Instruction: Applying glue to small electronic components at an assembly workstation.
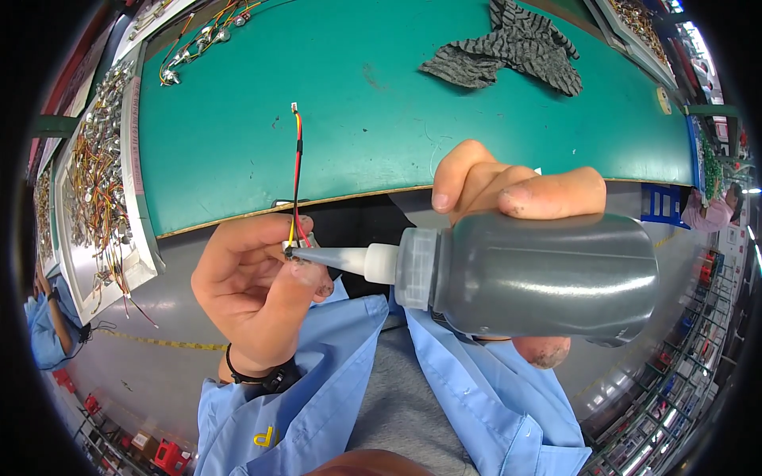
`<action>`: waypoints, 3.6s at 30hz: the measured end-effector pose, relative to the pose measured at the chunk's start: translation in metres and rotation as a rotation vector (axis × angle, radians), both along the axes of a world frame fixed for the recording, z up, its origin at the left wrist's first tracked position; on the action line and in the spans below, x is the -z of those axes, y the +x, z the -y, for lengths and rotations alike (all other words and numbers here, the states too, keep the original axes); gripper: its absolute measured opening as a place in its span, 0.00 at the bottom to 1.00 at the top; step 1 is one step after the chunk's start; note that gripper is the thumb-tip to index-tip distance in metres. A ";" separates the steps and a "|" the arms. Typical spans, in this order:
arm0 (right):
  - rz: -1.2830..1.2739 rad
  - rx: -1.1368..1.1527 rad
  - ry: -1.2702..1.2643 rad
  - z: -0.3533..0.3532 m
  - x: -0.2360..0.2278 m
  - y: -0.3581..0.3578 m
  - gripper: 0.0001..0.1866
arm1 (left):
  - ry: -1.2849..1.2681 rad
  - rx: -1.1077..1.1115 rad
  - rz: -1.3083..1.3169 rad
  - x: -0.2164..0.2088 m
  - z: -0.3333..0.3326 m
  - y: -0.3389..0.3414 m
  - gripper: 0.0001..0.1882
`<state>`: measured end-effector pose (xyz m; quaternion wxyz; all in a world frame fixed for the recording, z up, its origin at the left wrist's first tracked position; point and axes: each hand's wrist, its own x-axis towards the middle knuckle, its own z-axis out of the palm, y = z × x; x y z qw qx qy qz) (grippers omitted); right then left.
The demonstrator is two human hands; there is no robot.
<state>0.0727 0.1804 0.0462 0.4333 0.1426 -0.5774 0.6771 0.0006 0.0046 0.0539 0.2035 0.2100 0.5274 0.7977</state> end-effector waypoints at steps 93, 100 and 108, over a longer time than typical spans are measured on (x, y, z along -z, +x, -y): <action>0.029 -0.003 0.182 -0.007 -0.013 0.014 0.39 | -0.061 0.018 -0.118 0.005 -0.001 0.004 0.16; 0.018 -0.029 0.205 -0.012 -0.012 0.014 0.39 | -0.111 0.066 -0.230 0.006 0.000 0.001 0.12; 0.043 -0.014 0.156 -0.009 -0.012 0.017 0.39 | -0.111 0.055 -0.222 0.006 -0.001 0.002 0.12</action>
